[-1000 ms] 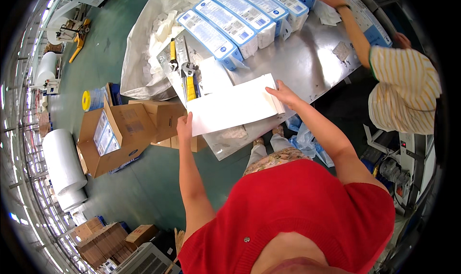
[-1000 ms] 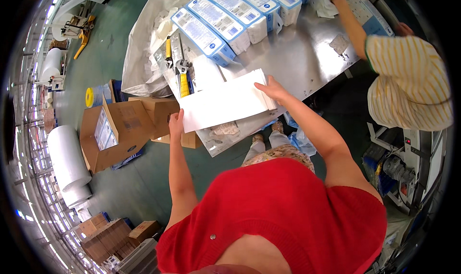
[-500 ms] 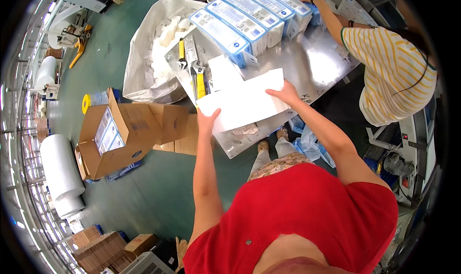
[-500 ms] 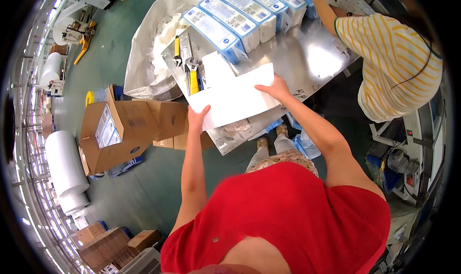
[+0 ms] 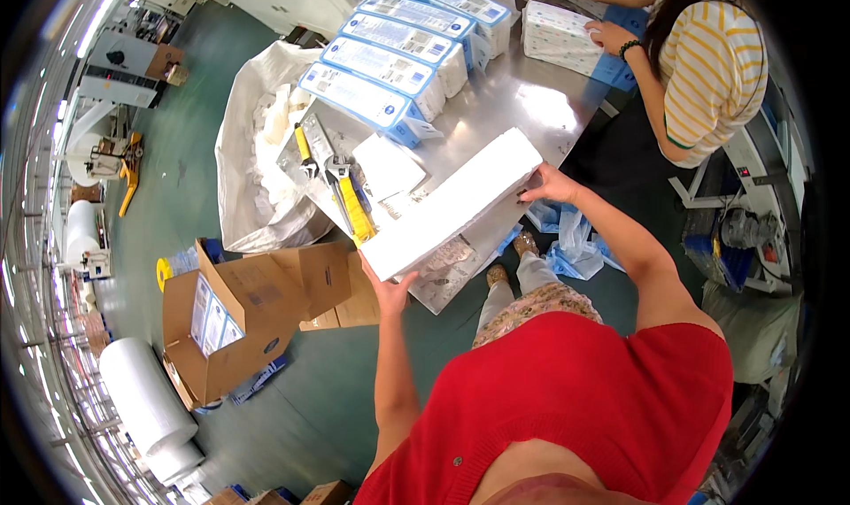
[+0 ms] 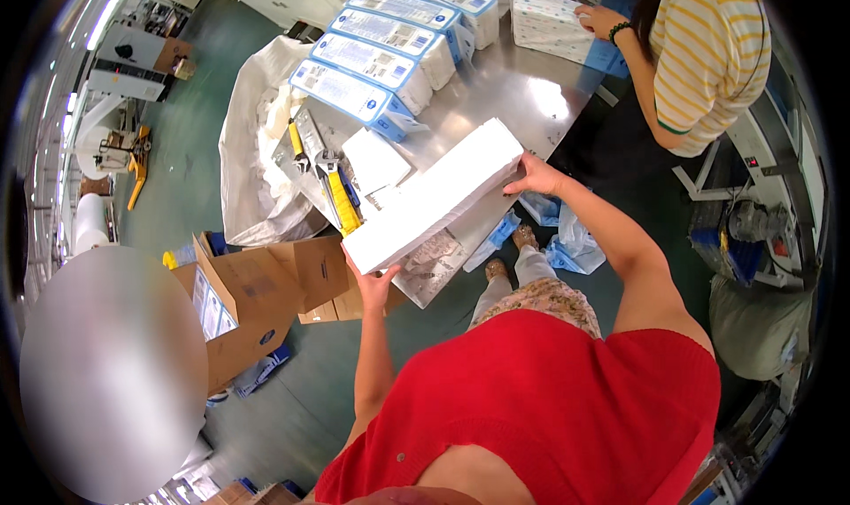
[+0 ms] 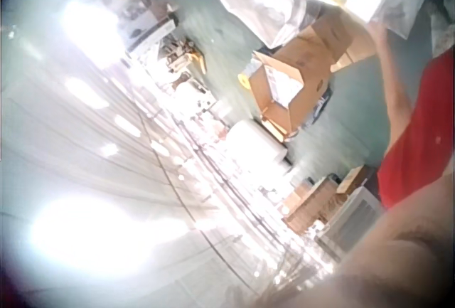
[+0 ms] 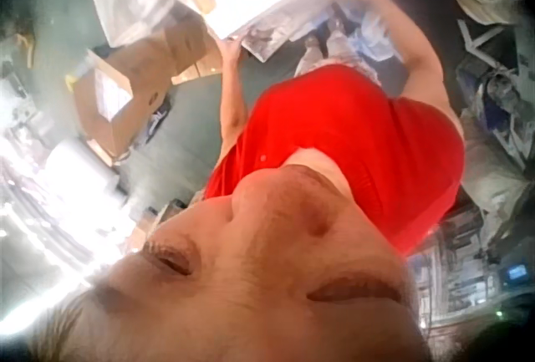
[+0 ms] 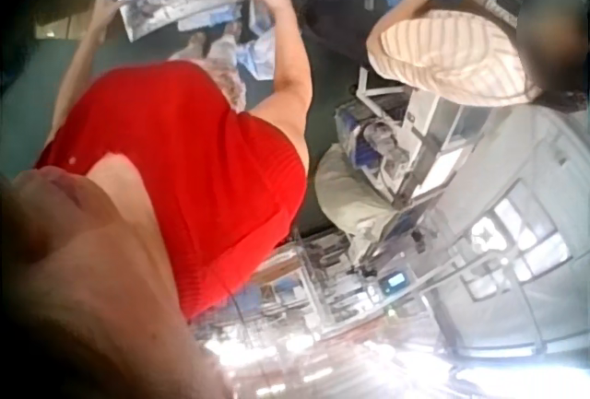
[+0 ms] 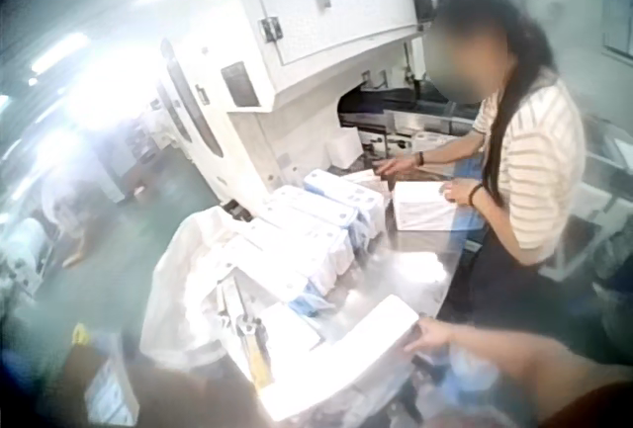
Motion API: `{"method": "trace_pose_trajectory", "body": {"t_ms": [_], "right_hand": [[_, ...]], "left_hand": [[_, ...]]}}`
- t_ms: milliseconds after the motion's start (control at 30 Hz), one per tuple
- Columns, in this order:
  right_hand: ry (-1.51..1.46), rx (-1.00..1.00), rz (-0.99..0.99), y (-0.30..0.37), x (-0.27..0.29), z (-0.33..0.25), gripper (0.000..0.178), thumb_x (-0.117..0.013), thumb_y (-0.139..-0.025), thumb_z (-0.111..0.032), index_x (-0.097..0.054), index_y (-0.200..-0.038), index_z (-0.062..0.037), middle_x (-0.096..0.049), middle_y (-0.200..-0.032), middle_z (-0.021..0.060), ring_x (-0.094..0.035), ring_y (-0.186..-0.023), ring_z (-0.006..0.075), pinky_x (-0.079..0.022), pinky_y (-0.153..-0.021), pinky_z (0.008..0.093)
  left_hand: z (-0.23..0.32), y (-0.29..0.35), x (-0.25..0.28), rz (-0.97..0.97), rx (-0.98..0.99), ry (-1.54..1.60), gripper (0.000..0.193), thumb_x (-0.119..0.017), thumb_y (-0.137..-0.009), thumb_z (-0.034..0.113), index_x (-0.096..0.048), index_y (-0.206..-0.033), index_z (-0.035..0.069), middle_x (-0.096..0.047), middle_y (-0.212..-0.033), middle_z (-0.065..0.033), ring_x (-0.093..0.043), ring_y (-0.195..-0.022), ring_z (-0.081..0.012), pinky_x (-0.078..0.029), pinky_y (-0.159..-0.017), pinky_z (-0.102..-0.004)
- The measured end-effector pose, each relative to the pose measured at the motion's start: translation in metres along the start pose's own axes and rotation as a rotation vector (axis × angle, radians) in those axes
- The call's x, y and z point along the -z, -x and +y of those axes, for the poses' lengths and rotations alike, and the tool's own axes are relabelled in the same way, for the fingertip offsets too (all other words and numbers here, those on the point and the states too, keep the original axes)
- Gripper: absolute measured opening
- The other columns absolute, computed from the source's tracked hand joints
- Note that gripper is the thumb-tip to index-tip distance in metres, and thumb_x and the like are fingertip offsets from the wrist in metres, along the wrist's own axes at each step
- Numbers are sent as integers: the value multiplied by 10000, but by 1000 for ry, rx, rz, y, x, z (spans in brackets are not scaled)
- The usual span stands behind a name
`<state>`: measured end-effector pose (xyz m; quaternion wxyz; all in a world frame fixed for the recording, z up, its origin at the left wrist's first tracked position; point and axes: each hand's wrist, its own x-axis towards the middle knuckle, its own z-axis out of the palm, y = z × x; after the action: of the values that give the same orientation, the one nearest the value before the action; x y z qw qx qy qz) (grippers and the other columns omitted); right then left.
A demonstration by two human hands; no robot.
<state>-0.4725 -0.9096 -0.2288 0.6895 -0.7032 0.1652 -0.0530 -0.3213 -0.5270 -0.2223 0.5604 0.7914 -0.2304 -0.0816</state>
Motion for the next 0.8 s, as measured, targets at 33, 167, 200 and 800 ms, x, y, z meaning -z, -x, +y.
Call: {"method": "trace_pose_trajectory", "body": {"t_ms": [33, 167, 200, 800], "right_hand": [[19, 6, 45, 2, 1, -3, 619, -749, -620, -125, -463, -1152, 9, -555, -1056, 80, -471, -1044, 194, -349, -941, 330], [-105, -303, -118, -10, -2, -5, 735, -759, -604, -77, -383, -1234, -23, -531, -1118, 72, -507, -1014, 212, -376, -919, 332], [3, -307, -126, -15, -20, -17, 703, -766, -598, -93, -423, -1207, -19, -541, -1112, 77, -506, -1018, 207, -379, -916, 330], [-131, 261, 686, 299, 62, -8, 650, -754, -646, -105, -443, -1212, -33, -506, -1172, 100, -443, -1107, 195, -338, -951, 330]], "left_hand": [[-11, 2, 4, -39, 42, 26, 969, -825, -540, 152, -229, -1286, -16, -339, -1249, -152, -377, -1117, -250, -335, -939, -361], [-45, 2, 10, -154, 232, 31, 707, -800, -595, 117, -401, -1155, -48, -471, -1123, -135, -469, -1003, -223, -400, -867, -328], [-46, 3, -1, -113, 230, 81, 623, -791, -605, 105, -455, -1103, -59, -519, -1053, -123, -498, -953, -213, -415, -841, -313], [150, 67, -200, -488, 26, 199, 584, -702, -672, 44, -441, -1187, -45, -514, -1146, -142, -464, -1059, -249, -351, -925, -339]]}}
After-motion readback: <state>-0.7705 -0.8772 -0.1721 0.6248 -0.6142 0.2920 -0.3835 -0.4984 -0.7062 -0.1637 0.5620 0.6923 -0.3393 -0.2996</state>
